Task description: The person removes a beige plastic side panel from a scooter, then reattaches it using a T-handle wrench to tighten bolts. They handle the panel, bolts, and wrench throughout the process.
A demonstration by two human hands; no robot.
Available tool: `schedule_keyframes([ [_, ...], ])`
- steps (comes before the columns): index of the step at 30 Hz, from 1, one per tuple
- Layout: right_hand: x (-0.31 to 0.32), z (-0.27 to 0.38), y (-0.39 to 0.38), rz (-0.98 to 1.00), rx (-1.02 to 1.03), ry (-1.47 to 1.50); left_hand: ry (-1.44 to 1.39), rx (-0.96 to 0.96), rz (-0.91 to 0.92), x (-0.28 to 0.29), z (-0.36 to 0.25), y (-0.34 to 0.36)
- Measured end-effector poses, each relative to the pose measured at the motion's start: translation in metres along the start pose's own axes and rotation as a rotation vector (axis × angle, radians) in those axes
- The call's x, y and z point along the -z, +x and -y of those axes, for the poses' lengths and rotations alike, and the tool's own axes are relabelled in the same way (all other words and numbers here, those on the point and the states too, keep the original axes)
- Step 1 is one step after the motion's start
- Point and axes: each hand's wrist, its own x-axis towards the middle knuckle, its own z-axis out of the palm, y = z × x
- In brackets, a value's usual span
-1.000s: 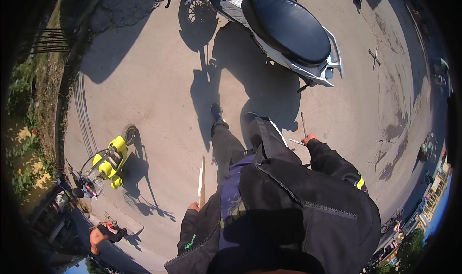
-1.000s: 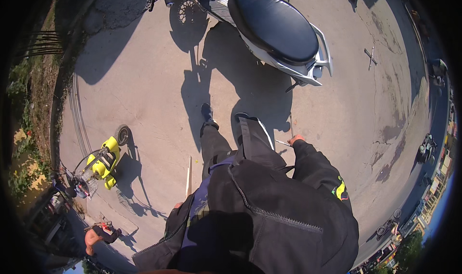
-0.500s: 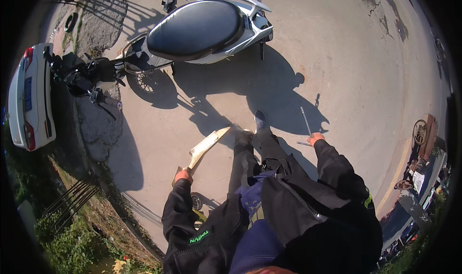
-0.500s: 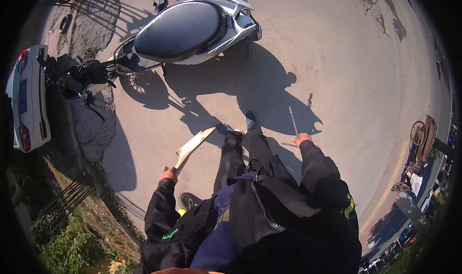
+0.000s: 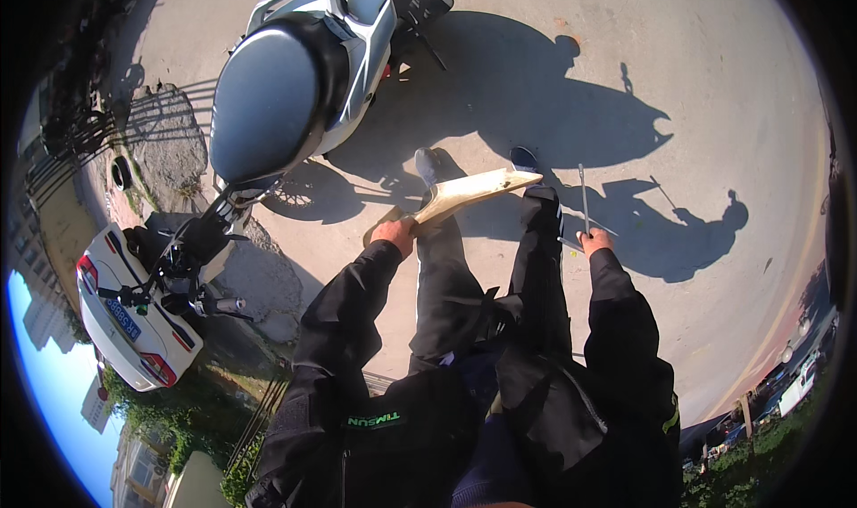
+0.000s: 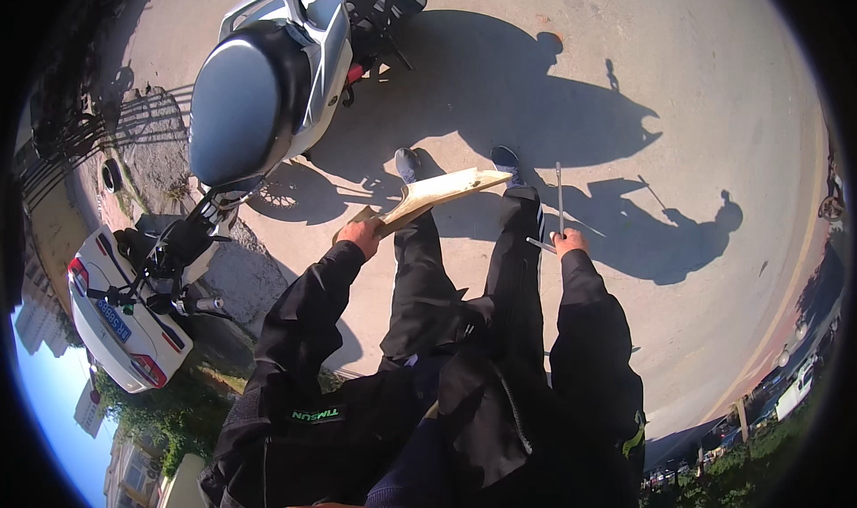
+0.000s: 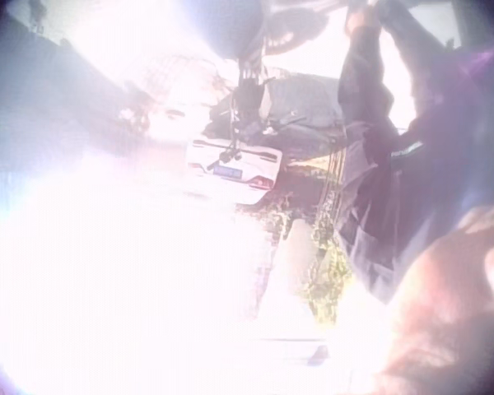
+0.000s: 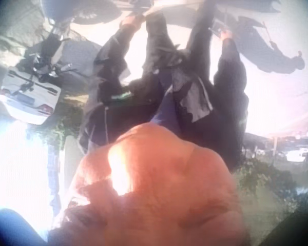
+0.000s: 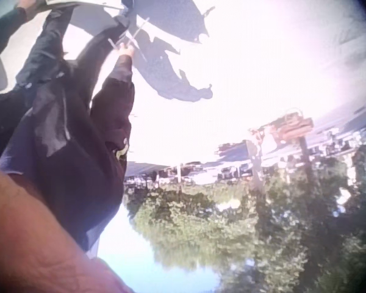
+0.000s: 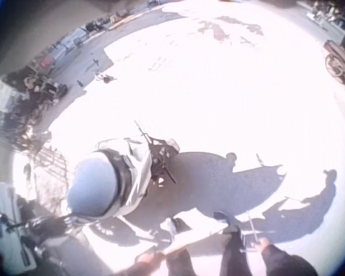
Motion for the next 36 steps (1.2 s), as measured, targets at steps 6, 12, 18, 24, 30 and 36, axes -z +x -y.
schedule_keyframes([
  [6, -0.098, 0.026, 0.018, -0.165, 0.014, 0.069, 0.204, -0.013, -0.060, -0.005, 0.025, 0.106],
  [12, -0.214, 0.084, 0.117, -0.165, -0.002, 0.240, 0.131, 0.047, -0.228, -0.067, 0.067, 0.220],
  [18, -0.260, 0.157, 0.176, -0.142, 0.001, 0.567, 0.012, -0.087, -0.600, -0.129, 0.050, 0.324],
  [24, -0.292, 0.158, 0.303, -0.425, 0.135, 0.277, -0.059, -0.339, -0.732, -0.129, 0.017, 0.447],
  [30, -0.268, 0.142, 0.431, -0.528, 0.412, 0.127, -0.074, -0.353, -0.765, -0.122, 0.022, 0.527],
  [36, -0.258, 0.136, 0.491, -0.455, 0.686, -0.032, -0.025, -0.269, -0.567, -0.121, 0.050, 0.546],
])
